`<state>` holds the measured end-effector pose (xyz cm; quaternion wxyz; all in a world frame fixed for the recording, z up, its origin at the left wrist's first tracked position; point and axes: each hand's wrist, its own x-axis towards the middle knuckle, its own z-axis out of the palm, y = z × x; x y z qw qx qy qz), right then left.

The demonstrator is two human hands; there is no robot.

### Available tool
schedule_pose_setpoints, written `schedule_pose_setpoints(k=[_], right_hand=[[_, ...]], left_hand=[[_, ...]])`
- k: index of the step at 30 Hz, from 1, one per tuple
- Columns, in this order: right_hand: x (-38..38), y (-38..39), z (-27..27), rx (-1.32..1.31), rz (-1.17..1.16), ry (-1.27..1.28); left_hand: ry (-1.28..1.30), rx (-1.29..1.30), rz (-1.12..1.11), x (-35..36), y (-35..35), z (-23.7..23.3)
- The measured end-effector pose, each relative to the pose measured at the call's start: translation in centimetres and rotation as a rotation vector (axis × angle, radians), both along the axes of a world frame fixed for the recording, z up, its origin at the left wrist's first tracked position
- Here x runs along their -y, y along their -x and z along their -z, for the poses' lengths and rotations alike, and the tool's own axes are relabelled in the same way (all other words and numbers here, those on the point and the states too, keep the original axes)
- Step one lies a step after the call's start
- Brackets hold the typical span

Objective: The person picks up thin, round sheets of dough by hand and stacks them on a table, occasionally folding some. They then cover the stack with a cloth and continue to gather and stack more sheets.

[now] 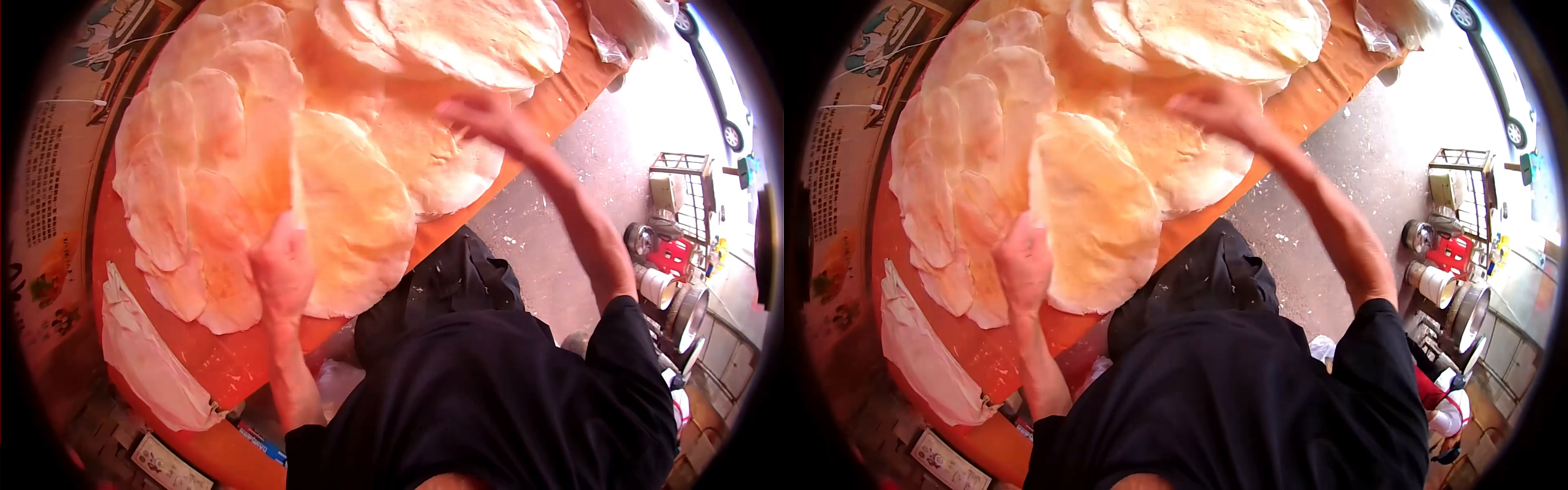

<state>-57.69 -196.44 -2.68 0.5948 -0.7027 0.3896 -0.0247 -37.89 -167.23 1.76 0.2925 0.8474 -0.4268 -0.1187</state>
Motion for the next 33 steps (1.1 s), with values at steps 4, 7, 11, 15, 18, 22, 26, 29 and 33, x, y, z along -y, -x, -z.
schedule_pose_setpoints(k=[4,7,11,15,18,22,26,29,33], right_hand=[[-9.6,-5.1,5.9,-0.001,-0.047,0.093],[-9.1,-7.0,5.6,-0.044,0.055,0.015],[-9.8,-8.1,7.7,0.045,0.111,0.351],[-11.7,-7.9,7.5,0.120,0.094,0.611],[-12.4,-8.4,6.9,0.212,0.149,0.700],[-12.2,-9.8,6.7,0.114,-0.028,0.440],[-10.7,-9.5,-1.2,0.312,-0.104,0.400],[-4.3,-7.0,-8.9,0.310,-0.075,0.340],[7.4,-1.7,-12.6,0.452,0.272,0.355]], left_hand=[[-0.043,0.002,0.107,1.0,2.9,3.2],[0.059,0.013,0.133,0.2,5.1,6.3],[-0.053,0.162,0.199,-0.2,7.1,8.4],[-0.122,0.203,0.236,-1.8,8.1,9.4],[-0.142,0.226,0.238,-2.1,8.5,9.0],[0.014,0.287,0.220,-1.9,8.6,9.6],[0.300,0.250,0.259,-2.3,7.8,6.7],[0.385,0.237,0.233,-3.2,6.8,5.5],[0.168,0.246,0.165,-3.5,5.1,6.9]])
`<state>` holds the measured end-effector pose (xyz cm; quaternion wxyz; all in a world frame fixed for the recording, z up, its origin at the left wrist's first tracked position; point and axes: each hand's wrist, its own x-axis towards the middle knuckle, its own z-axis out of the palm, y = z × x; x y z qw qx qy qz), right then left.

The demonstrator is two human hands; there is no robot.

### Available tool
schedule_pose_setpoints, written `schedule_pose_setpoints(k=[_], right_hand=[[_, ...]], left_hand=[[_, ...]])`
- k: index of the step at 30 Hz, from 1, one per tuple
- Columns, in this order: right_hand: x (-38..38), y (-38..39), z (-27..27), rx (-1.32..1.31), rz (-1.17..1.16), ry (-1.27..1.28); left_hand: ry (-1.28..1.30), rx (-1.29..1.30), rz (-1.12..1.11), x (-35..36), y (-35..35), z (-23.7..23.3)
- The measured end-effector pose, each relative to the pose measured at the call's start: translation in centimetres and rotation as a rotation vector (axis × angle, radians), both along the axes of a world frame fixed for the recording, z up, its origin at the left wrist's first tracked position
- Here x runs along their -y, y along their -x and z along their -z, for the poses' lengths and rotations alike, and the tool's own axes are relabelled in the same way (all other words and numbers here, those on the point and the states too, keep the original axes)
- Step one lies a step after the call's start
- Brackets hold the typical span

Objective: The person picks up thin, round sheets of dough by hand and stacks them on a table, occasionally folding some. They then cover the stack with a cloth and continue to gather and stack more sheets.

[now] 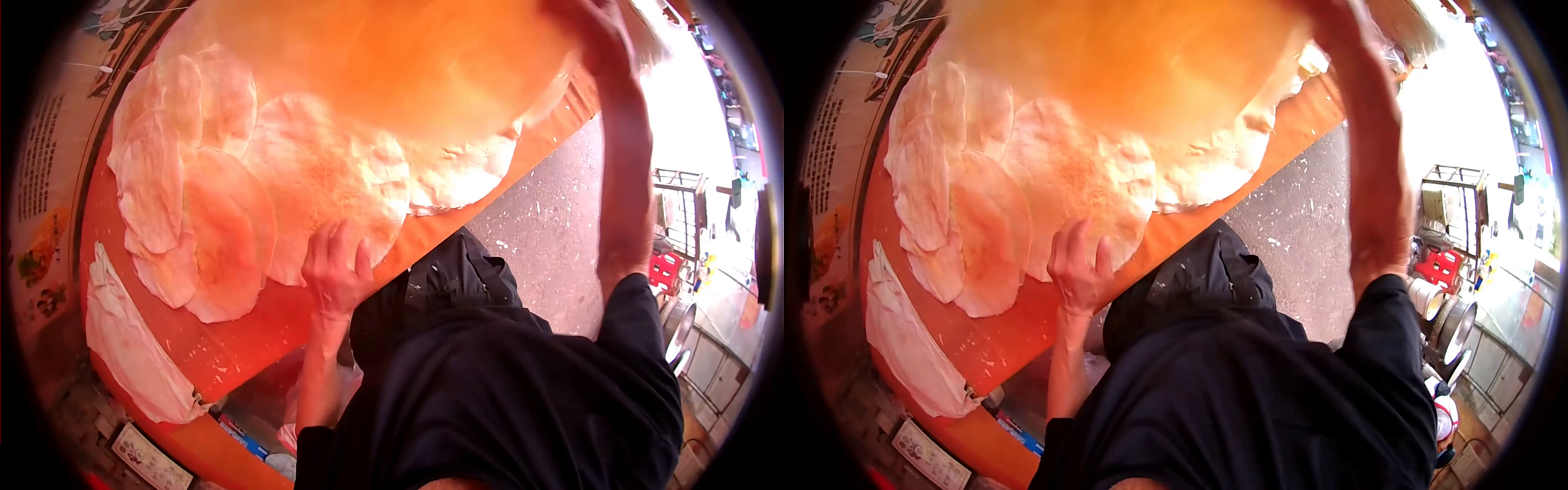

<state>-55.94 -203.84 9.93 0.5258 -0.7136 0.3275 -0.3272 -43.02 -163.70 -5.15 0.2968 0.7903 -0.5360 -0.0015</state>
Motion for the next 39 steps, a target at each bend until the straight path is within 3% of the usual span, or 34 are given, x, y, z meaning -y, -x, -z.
schedule_pose_setpoints(k=[3,7,9,10,11,13,15,18,19,21,23,24,27,28,31,32,35,37,39], right_hand=[[9.9,5.3,5.1,-0.109,0.341,0.237],[6.4,7.7,10.0,-0.639,0.600,0.813],[-0.2,6.5,14.9,-0.013,0.048,0.212],[-3.4,4.6,16.7,-0.106,-0.021,-0.076],[-6.6,2.2,19.1,-0.369,-0.111,-0.089],[-13.2,-1.7,20.6,-0.418,-0.168,-0.269],[-15.9,-4.2,19.9,-0.487,-0.156,0.090],[-15.9,-7.0,19.3,-0.459,-0.150,-0.607],[-16.0,-7.3,20.8,-0.599,-0.130,-0.096],[-15.5,-7.7,20.5,-0.684,-0.361,-0.091],[-17.3,-8.0,19.0,-0.544,-0.225,0.234],[-17.7,-8.0,17.7,-0.428,-0.188,0.179],[-16.1,-8.2,18.0,-0.325,0.049,0.475],[-15.8,-7.6,17.6,-0.329,-0.002,0.362],[-14.3,-6.4,19.3,-0.499,-0.311,-0.544],[-14.4,-5.8,17.7,-0.164,-0.522,-0.760],[-14.4,-6.4,13.3,0.084,-0.396,-0.561],[-10.4,-6.5,5.2,-0.071,-0.453,-0.375],[-6.0,-4.1,1.9,0.029,-0.289,-0.390]], left_hand=[[-0.200,-0.029,-0.009,-0.2,-1.4,2.8],[-0.301,-0.011,0.050,0.6,-0.4,4.0],[-0.296,0.046,0.080,1.0,0.8,4.2],[-0.291,0.070,0.058,1.2,1.2,4.4],[-0.277,0.050,0.058,1.2,1.5,4.7],[-0.234,0.013,0.053,1.9,1.8,5.3],[-0.130,0.062,0.064,2.3,1.9,4.8],[0.013,0.009,0.062,2.3,1.4,3.8],[0.012,0.007,0.021,1.9,1.3,3.4],[0.020,-0.002,0.087,0.4,0.7,3.2],[0.119,0.026,0.109,0.1,0.9,1.7],[0.142,0.040,0.110,0.0,1.1,0.7],[0.163,-0.002,0.086,-0.5,1.7,-0.4],[0.175,-0.022,0.082,-0.4,2.0,-0.6],[0.176,-0.091,0.112,0.2,3.1,-1.0],[0.157,-0.116,0.147,0.5,3.4,-1.0],[0.153,-0.210,0.283,1.1,3.6,-1.6],[0.199,-0.248,0.310,1.8,3.0,-2.9],[0.201,-0.211,0.265,2.8,2.0,-2.4]])
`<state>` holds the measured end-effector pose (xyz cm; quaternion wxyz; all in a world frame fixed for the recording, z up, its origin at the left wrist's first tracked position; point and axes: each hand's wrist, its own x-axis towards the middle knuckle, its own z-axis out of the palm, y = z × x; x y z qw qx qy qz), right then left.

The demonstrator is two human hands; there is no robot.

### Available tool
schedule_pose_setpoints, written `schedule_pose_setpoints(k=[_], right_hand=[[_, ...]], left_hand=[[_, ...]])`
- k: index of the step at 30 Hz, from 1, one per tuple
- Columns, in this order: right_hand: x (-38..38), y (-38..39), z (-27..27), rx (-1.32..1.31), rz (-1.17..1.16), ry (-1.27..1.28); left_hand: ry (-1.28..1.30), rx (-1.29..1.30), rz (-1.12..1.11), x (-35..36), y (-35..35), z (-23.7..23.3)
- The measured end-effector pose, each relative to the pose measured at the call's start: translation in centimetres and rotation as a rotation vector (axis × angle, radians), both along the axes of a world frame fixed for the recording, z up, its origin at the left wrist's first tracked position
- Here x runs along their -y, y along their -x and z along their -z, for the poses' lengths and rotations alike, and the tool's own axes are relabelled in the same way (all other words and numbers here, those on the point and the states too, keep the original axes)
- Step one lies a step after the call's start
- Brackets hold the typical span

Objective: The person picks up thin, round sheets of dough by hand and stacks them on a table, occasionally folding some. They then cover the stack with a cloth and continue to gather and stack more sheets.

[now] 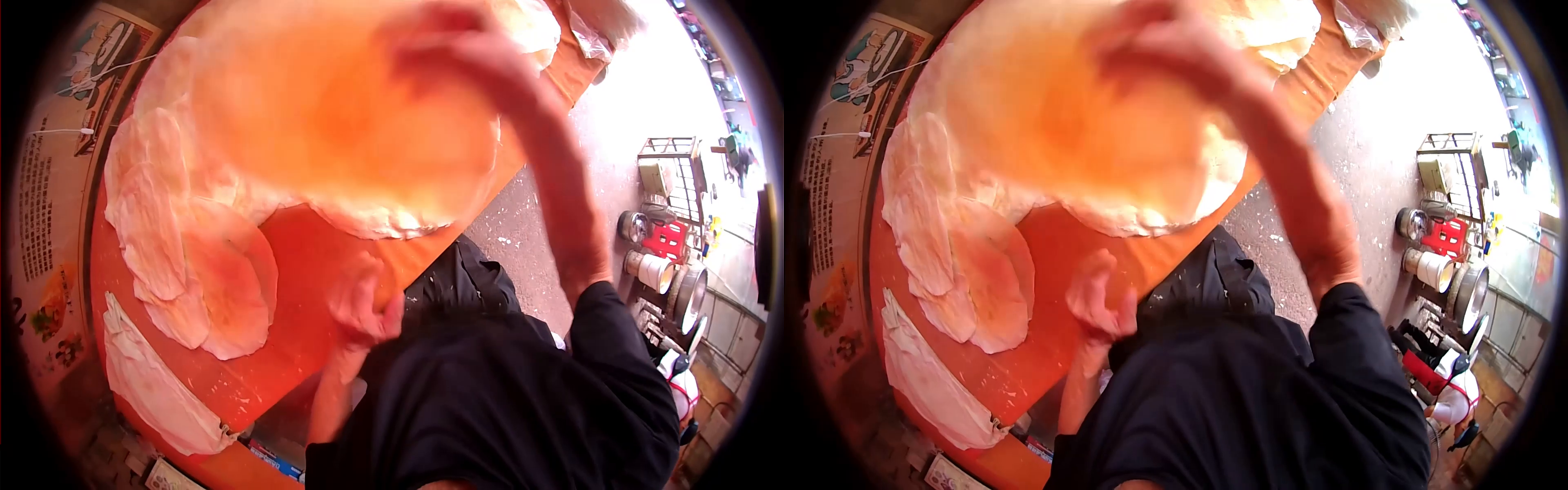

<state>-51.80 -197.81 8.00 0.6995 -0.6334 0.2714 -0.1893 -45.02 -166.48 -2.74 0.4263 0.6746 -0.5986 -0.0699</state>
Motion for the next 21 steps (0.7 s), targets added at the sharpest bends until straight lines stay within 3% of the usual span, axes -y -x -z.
schedule_pose_setpoints(k=[2,4,6,8,10,14,15,16,17,18,19,21], right_hand=[[3.9,2.5,-1.2,0.195,0.261,0.138],[10.0,6.3,2.1,0.184,0.389,0.178],[13.0,10.1,6.0,-0.124,0.569,0.272],[10.9,12.2,8.5,-0.361,0.535,0.148],[7.3,14.3,13.0,-0.370,0.498,0.175],[0.4,13.7,17.7,-0.615,0.411,-0.192],[-0.3,13.5,18.7,-0.595,0.468,-0.027],[-0.6,13.1,18.6,-0.482,0.585,-0.048],[0.2,13.6,19.3,-0.427,0.547,-0.259],[0.3,13.5,19.6,-0.539,0.545,-0.318],[-0.1,13.0,17.4,-0.554,0.486,-0.329],[-0.8,12.7,18.7,-0.400,0.393,-0.307]], left_hand=[[-0.081,0.086,-0.106,1.1,-1.4,1.8],[-0.159,0.099,-0.170,2.0,-3.1,3.8],[-0.206,0.128,-0.195,2.8,-4.6,5.3],[-0.210,0.186,-0.197,4.1,-6.1,6.5],[-0.229,0.258,-0.194,5.9,-7.4,6.8],[-0.225,0.387,-0.129,7.4,-9.7,8.7],[-0.244,0.403,-0.103,7.7,-10.6,9.1],[-0.245,0.407,-0.071,7.8,-11.2,9.8],[-0.206,0.457,-0.064,8.1,-11.3,9.5],[-0.187,0.436,-0.058,8.5,-11.1,9.4],[-0.194,0.428,-0.054,8.7,-11.1,9.3],[-0.217,0.408,-0.069,9.0,-10.9,9.3]])
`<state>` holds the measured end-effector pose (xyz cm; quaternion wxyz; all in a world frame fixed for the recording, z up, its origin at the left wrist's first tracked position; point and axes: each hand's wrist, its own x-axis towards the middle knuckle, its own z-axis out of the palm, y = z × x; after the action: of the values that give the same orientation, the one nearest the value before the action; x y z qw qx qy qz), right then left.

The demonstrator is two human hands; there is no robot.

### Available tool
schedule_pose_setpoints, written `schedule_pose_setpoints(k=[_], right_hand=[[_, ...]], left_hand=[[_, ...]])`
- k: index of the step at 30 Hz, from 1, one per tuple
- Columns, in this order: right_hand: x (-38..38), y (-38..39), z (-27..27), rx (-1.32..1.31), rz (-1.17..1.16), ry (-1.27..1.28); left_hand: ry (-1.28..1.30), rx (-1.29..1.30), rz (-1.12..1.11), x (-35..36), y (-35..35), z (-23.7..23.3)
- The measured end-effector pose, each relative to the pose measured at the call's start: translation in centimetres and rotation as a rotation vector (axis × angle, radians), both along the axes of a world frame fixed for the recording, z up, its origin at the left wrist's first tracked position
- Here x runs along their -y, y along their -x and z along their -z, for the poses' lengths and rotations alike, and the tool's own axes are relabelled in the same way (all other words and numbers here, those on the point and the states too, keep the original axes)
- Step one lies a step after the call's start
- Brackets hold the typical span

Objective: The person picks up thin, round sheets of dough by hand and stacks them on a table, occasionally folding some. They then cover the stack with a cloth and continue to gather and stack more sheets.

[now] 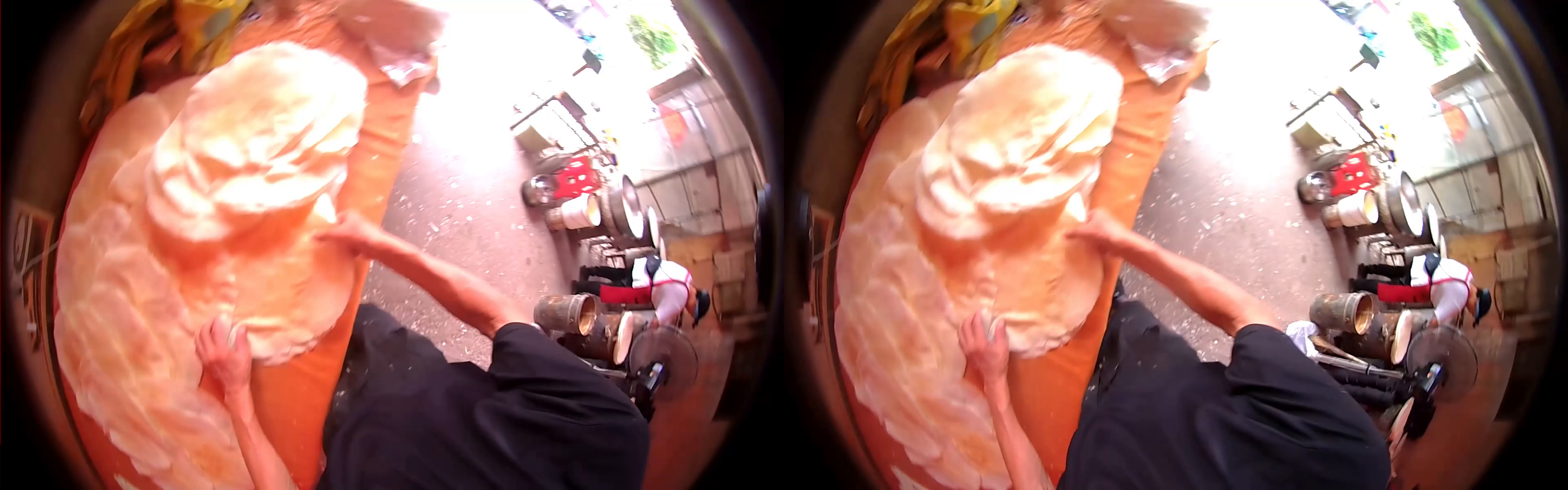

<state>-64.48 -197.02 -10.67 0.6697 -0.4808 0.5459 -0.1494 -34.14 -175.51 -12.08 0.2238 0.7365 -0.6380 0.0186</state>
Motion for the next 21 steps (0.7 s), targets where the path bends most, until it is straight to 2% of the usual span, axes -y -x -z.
schedule_pose_setpoints(k=[1,2,4,6,7,9,13,15,17,19,21], right_hand=[[-0.8,-0.6,1.1,0.124,0.032,0.086],[-1.1,-1.4,-1.4,-0.038,0.020,0.092],[-2.4,-3.3,-3.9,-0.003,0.072,0.166],[-4.2,-3.6,-11.5,0.161,0.052,0.140],[-4.9,-3.5,-13.0,0.241,-0.055,0.306],[-5.6,-2.5,-14.7,0.079,-0.035,0.430],[-3.8,2.7,-21.3,0.397,0.094,0.202],[-3.2,3.8,-23.8,0.447,0.121,0.258],[-1.2,4.1,-25.0,0.366,0.063,0.320],[1.6,2.5,-25.5,0.331,0.062,0.432],[4.3,-0.2,-26.6,0.434,0.054,0.551]], left_hand=[[-0.014,-0.008,-0.021,0.0,0.0,-0.1],[-0.017,-0.031,-0.025,0.0,-0.3,0.2],[-0.044,-0.081,-0.047,0.0,-0.7,0.5],[0.014,-0.062,-0.046,-0.1,-1.1,1.0],[0.047,-0.055,-0.042,0.0,-1.1,1.1],[0.047,-0.010,-0.043,0.2,-1.3,0.8],[-0.008,0.072,-0.044,-0.2,-2.3,2.1],[-0.007,0.107,-0.008,0.1,-2.8,2.7],[0.014,0.065,0.032,0.6,-4.1,3.0],[0.048,0.101,0.078,1.2,-5.4,2.2],[0.073,0.121,0.091,0.9,-6.3,0.6]])
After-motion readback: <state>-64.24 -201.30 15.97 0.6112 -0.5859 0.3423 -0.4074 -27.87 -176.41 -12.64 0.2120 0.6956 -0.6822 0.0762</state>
